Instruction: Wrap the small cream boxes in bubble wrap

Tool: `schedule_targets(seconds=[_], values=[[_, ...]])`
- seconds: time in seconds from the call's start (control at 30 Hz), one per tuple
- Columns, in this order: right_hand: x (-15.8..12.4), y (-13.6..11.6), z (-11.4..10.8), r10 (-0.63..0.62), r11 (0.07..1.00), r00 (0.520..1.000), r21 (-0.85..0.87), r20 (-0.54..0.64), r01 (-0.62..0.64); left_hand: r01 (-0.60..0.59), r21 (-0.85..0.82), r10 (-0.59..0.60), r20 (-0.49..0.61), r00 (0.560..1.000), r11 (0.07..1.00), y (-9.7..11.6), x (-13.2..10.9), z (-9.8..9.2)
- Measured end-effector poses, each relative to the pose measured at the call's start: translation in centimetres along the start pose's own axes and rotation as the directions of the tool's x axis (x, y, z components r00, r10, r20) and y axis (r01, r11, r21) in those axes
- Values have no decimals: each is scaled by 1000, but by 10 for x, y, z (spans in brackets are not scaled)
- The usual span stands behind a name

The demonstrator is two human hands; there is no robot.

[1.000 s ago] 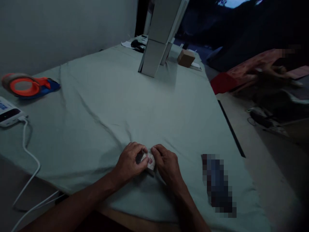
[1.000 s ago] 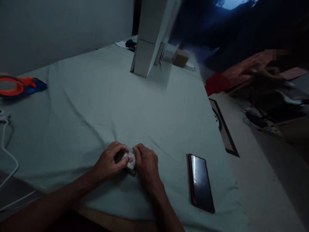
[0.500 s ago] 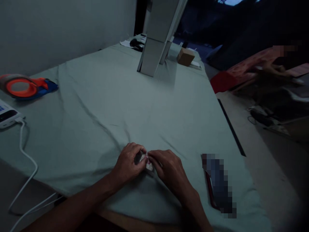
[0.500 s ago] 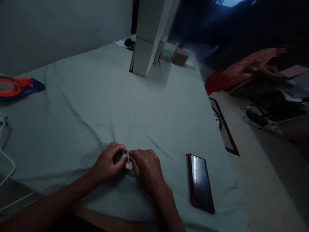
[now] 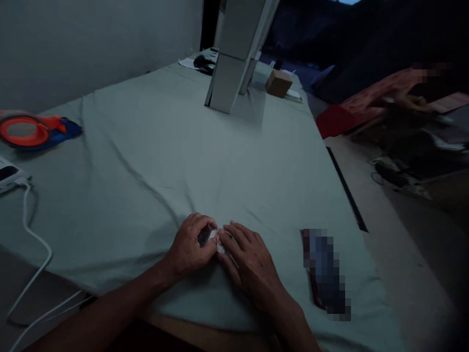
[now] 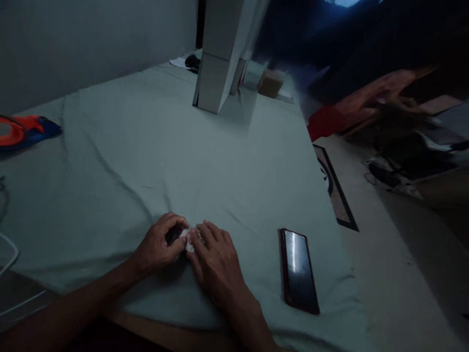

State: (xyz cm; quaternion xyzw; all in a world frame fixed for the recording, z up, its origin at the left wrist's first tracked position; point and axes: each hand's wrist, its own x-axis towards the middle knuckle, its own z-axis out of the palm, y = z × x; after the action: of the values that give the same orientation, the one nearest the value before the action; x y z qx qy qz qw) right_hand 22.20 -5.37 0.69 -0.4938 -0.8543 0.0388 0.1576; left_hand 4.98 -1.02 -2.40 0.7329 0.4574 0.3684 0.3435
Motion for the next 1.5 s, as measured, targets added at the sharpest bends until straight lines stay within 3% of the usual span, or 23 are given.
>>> schedule_targets(seconds=[0.13, 0.3, 0.4, 0.53, 0.67, 0.8, 0.97, 1.3, 1.37, 1.5], values=[[-1, 3, 6, -21, 999, 1000, 46, -23, 22, -27, -42, 26, -29, 999, 999, 0, -1, -2], [0, 15, 7, -52, 999, 987, 8, -152, 54, -95, -53, 86, -148, 985, 994, -1, -1, -5], [3, 23, 9, -25, 1000, 991, -8, -131, 24, -76, -4, 73, -196, 978, 997, -2, 0, -5], [4, 28, 15, 10, 1000, 996, 19, -85, -9, -126, 49, 133, -172, 976, 991, -4, -1, -3], [0, 27, 19, 50, 998, 986, 36, -159, -44, -242, 128, 258, -125, 958, 962, -6, -3, 2], [-3, 28, 13, 64, 990, 971, 137, -229, -33, -249, 176, 268, -93, 959, 952, -11, -5, 7], [-4, 32, 9, 237, 943, 914, 306, -330, -134, -242, 159, 260, -105, 960, 957, -12, -4, 8], [-7, 42, 24, 477, 811, 842, 494, -250, -313, -270, 182, 293, -112, 950, 945, -11, -5, 10], [-6, 40, 23, 456, 830, 852, 469, -257, -302, -279, 190, 304, -118, 945, 941, -10, -5, 11], [-4, 32, 19, 269, 924, 920, 345, -286, -163, -322, 215, 351, -114, 929, 922, -8, -5, 12]])
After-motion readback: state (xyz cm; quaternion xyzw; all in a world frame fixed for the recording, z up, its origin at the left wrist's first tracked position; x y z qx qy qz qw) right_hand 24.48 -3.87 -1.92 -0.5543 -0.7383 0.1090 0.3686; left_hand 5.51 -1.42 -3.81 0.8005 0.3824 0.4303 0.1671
